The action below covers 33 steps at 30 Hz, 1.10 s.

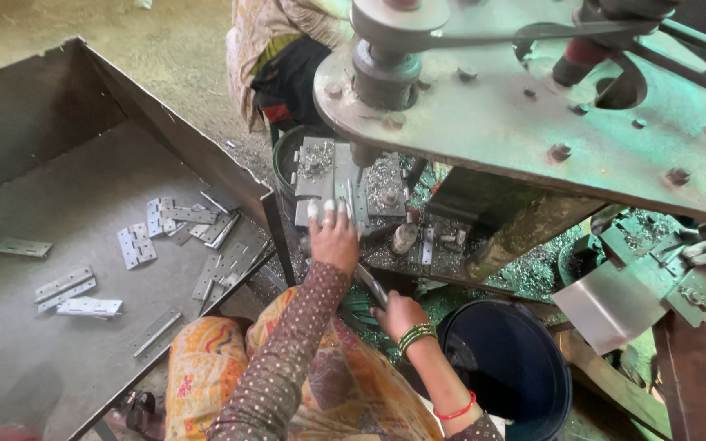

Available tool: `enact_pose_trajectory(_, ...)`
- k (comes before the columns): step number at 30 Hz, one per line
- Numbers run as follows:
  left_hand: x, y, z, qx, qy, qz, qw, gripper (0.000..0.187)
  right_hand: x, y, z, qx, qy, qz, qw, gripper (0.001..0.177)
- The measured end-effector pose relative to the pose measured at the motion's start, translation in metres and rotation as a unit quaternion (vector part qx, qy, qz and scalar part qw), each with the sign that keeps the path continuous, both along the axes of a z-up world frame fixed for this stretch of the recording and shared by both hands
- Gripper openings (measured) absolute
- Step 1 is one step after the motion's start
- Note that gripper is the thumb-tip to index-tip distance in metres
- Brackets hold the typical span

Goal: The person sits on the floor and repeatedly places small metal plates into a manual punching machine. They position each plate under the press, pull the lever to punch holes, and then move the finished piece into a metal bin. The process is repeated continuously for the duration of the clip.

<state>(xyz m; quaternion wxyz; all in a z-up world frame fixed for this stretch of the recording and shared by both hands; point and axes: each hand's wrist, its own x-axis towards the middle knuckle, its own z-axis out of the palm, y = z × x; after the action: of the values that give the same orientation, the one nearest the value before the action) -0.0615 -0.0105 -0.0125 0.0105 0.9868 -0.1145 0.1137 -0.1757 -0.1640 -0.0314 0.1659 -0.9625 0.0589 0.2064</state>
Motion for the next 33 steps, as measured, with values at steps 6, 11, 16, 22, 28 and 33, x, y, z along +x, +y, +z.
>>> enact_pose_trajectory(6,0.008,0.001,-0.001,0.029,-0.006,0.011,0.999,0.031,-0.035,0.003,-0.082,0.075,-0.025,-0.077,0.994,0.036)
enact_pose_trajectory(11,-0.002,0.013,0.009,-0.029,-0.033,-0.004,0.999,0.027,-0.026,-0.006,-0.108,0.079,-0.146,0.007,0.986,0.037)
enact_pose_trajectory(16,0.025,0.008,0.011,-0.008,0.016,-0.002,1.000,0.030,-0.005,-0.021,-0.078,0.012,-0.047,0.012,0.999,0.044)
enact_pose_trajectory(22,0.035,0.002,0.008,-0.064,-0.033,0.011,0.997,0.031,-0.034,0.001,-0.094,0.021,-0.101,-0.050,0.993,0.038)
enact_pose_trajectory(28,0.039,0.010,0.035,-0.015,0.054,0.016,0.998,0.026,0.001,-0.019,-0.077,0.043,-0.007,-0.021,0.999,0.043)
enact_pose_trajectory(33,0.054,0.009,0.044,0.006,0.100,0.023,0.995,0.028,-0.012,-0.013,-0.083,0.056,-0.031,-0.037,0.997,0.040)
